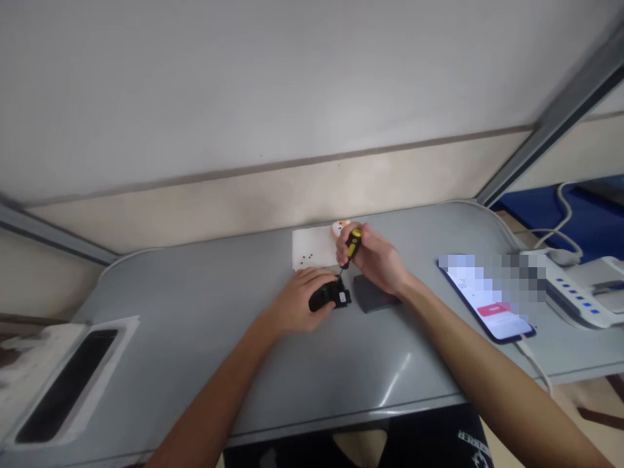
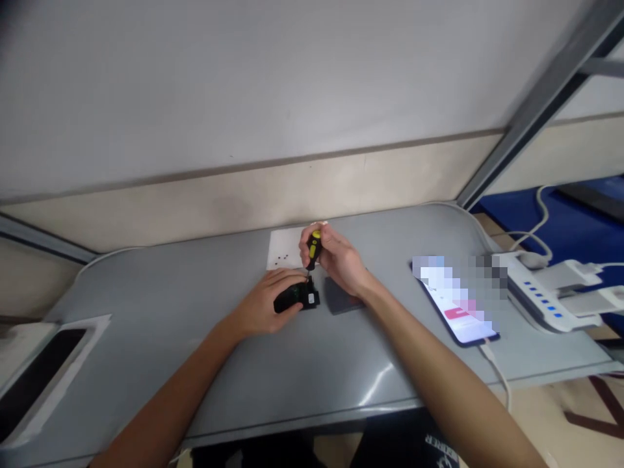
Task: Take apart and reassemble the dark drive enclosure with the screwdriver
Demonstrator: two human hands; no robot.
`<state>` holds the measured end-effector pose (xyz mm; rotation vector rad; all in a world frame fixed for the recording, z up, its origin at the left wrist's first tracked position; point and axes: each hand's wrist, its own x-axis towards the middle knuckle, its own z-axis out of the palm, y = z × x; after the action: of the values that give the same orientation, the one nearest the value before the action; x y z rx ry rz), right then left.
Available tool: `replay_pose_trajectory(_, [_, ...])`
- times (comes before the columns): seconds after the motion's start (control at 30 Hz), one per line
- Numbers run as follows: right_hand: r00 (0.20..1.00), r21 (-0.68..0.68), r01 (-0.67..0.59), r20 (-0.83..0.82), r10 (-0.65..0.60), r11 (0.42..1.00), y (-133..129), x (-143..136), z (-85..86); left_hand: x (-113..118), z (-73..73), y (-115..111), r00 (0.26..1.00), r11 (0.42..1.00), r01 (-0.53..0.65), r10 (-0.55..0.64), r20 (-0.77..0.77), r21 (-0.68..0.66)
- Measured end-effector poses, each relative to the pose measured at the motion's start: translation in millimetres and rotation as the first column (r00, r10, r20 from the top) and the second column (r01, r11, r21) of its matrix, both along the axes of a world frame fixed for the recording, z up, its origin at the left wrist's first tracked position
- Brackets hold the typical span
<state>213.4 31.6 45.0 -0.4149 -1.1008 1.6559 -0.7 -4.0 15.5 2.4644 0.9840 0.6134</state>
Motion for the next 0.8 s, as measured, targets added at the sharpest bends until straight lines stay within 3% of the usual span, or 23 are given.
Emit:
replay_pose_trajectory(0.2, [0.996,-0.15,0.043,-0.071,-0.054,0.988,-9,-8,4.9,-3,0.9,4,0.998,0.998,0.062,-0.062,0.028,-0.031])
replay_pose_trajectory(0.5, [1.0,-0.069,0.016,0.013,-0.015,0.997,-7,1,8.8,-4,-3.1,2,0.998,0.997,0.058,-0.06,0.024,0.044])
replay_pose_trajectory(0.8, [0.997,-0.126,0.08,0.018,-0.079,0.989,-13,-9,5.9,-5,-2.9,3,0.998,0.997,0.059,-0.06,0.007,0.048])
